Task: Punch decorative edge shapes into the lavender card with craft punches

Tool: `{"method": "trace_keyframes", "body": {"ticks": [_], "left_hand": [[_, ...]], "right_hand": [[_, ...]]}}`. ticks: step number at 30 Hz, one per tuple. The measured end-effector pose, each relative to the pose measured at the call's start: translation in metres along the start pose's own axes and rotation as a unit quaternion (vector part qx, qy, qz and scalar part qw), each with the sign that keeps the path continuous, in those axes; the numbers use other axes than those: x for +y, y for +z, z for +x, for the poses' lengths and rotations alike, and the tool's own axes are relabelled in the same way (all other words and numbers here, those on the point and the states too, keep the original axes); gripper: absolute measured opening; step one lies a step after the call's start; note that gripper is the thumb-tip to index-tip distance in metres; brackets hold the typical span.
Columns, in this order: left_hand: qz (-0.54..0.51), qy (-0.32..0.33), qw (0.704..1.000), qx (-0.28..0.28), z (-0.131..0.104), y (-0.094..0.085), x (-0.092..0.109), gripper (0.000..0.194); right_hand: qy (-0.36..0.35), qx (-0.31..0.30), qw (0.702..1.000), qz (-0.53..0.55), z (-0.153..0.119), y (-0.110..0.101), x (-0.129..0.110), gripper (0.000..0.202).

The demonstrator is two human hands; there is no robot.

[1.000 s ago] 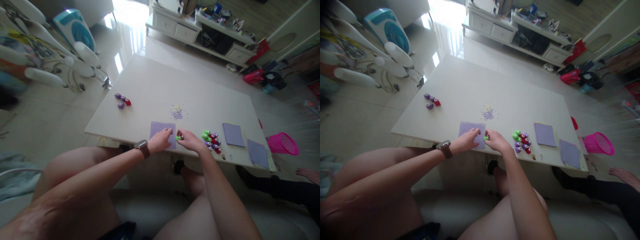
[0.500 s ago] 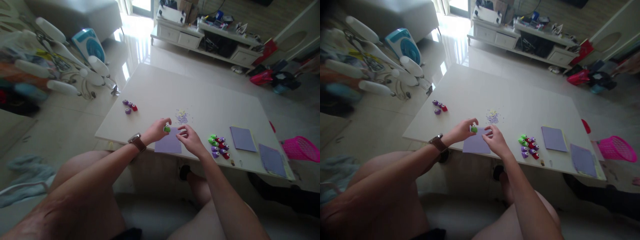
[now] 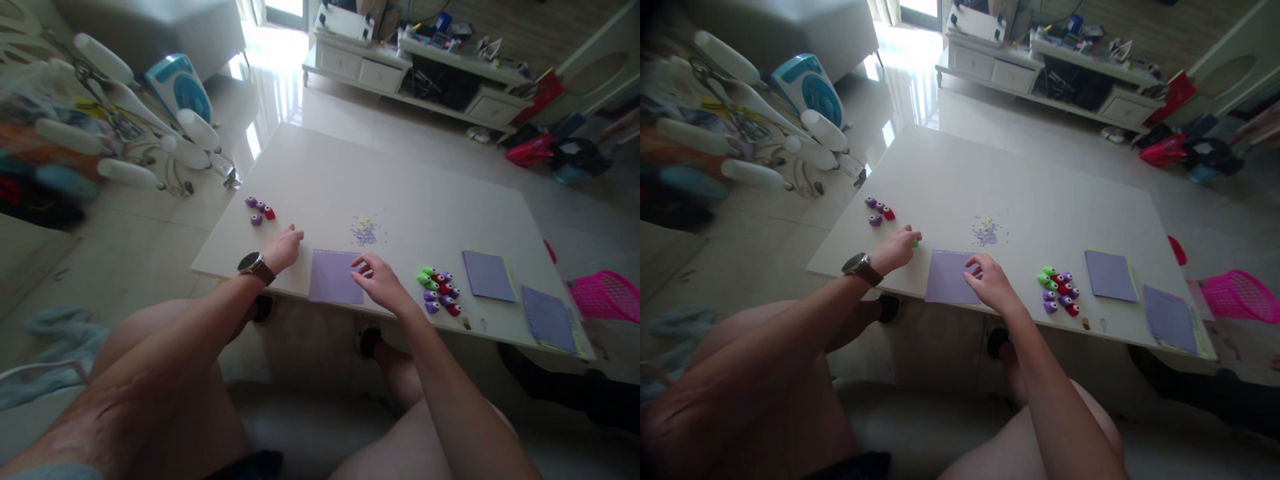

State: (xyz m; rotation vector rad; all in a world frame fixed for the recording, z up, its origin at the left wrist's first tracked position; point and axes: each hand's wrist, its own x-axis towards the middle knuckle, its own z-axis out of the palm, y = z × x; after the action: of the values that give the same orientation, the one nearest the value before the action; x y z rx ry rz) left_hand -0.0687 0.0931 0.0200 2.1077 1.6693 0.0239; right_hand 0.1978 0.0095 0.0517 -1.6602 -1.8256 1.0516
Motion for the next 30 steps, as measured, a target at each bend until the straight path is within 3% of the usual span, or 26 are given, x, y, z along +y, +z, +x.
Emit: {"method": "trace_keyframes", "body": {"ticks": [7,12,24,27,30], "left_hand": [[0.021,-0.004,1.000,0.007,-0.006,-0.005,0.016,0.041],[0.031,-0.021,0.998,-0.053,-0.004,0.004,0.022,0.032],[0.050,-0.157,0.986,0.000,0.009,-0.011,-0.002,0.065],[0.057,-0.156,0.986,-0.003,0.009,-0.009,-0.001,0.066],[0.061,-0.112,0.992,-0.009,0.008,0.000,0.008,0.057]], "right_hand": [[0.001,-0.014,1.000,-0.025,-0.001,0.001,-0.006,0.006],[-0.007,-0.029,0.999,-0.021,0.000,0.004,-0.003,0.006],[-0.006,-0.048,0.998,-0.043,-0.003,0.003,-0.003,0.007],[-0.006,-0.053,0.996,-0.074,-0.005,0.001,-0.003,0.008],[0.001,-0.062,0.986,-0.153,-0.005,-0.004,0.002,0.011]]}}
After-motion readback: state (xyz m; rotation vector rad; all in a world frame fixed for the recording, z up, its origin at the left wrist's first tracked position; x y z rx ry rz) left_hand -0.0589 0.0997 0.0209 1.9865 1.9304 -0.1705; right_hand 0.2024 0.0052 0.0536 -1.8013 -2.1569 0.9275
